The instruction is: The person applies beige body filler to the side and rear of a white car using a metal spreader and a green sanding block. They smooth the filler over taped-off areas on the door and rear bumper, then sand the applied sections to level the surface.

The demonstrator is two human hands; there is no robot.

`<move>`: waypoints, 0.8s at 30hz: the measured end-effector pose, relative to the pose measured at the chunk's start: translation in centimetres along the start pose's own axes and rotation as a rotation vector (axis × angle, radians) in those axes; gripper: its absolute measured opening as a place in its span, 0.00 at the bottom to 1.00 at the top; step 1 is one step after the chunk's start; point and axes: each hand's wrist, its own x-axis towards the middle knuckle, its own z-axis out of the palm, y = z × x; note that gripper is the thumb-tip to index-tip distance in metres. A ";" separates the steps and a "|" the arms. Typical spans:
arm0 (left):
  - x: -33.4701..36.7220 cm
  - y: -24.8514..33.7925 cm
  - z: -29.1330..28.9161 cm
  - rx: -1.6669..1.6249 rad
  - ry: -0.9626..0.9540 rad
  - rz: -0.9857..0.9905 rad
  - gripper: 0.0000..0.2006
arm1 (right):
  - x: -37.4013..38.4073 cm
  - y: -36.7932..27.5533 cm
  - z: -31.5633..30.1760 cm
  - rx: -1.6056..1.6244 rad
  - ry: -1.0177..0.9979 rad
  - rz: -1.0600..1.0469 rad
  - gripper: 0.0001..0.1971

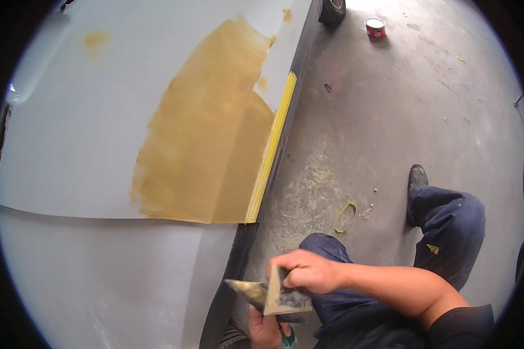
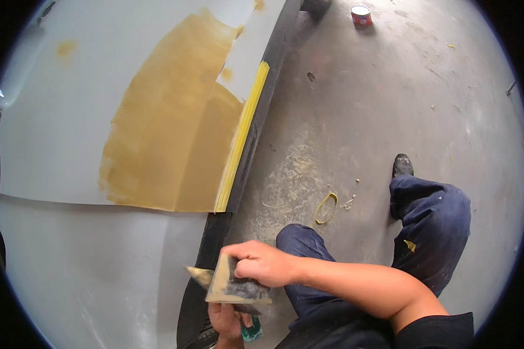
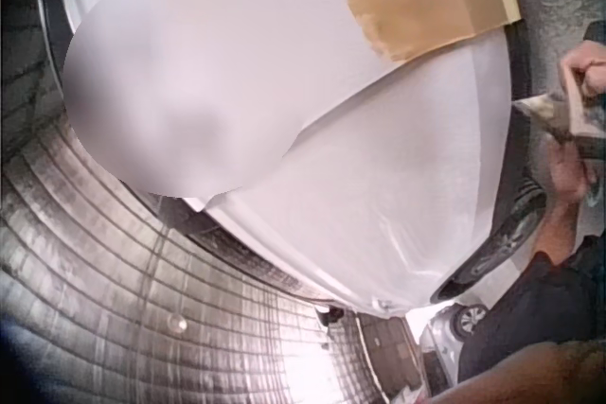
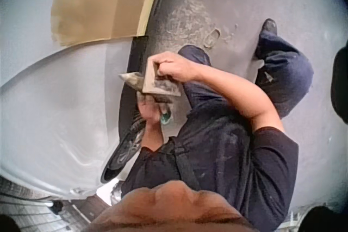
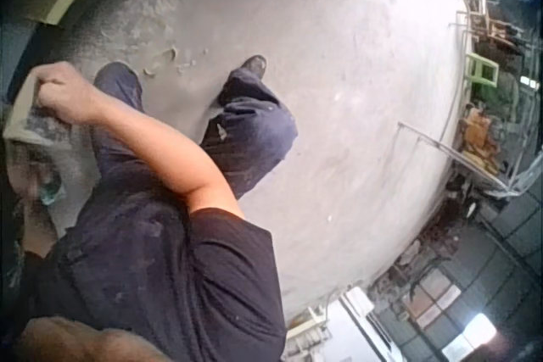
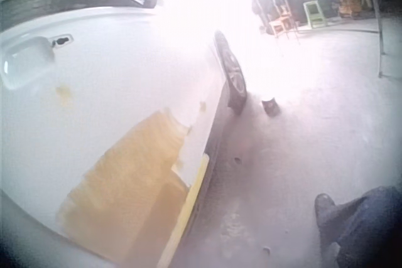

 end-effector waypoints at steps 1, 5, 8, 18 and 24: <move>-0.1 0.0 -0.6 -0.015 0.155 -0.061 0.16 | 0.4 0.9 0.0 -0.077 0.018 -0.044 0.13; -0.6 0.8 -6.2 -0.058 -0.026 0.074 0.17 | 1.3 4.4 -1.7 -0.256 0.462 0.155 0.15; -1.2 1.2 -5.0 0.054 0.018 0.155 0.18 | 4.4 6.7 -2.9 0.295 0.918 0.004 0.14; -2.9 0.7 -4.0 0.125 -0.017 0.021 0.27 | 11.2 3.9 -5.3 0.643 1.009 -0.189 0.20; -2.5 1.2 -1.0 0.085 0.042 0.104 0.23 | 11.7 3.1 -5.5 0.628 1.018 -0.199 0.24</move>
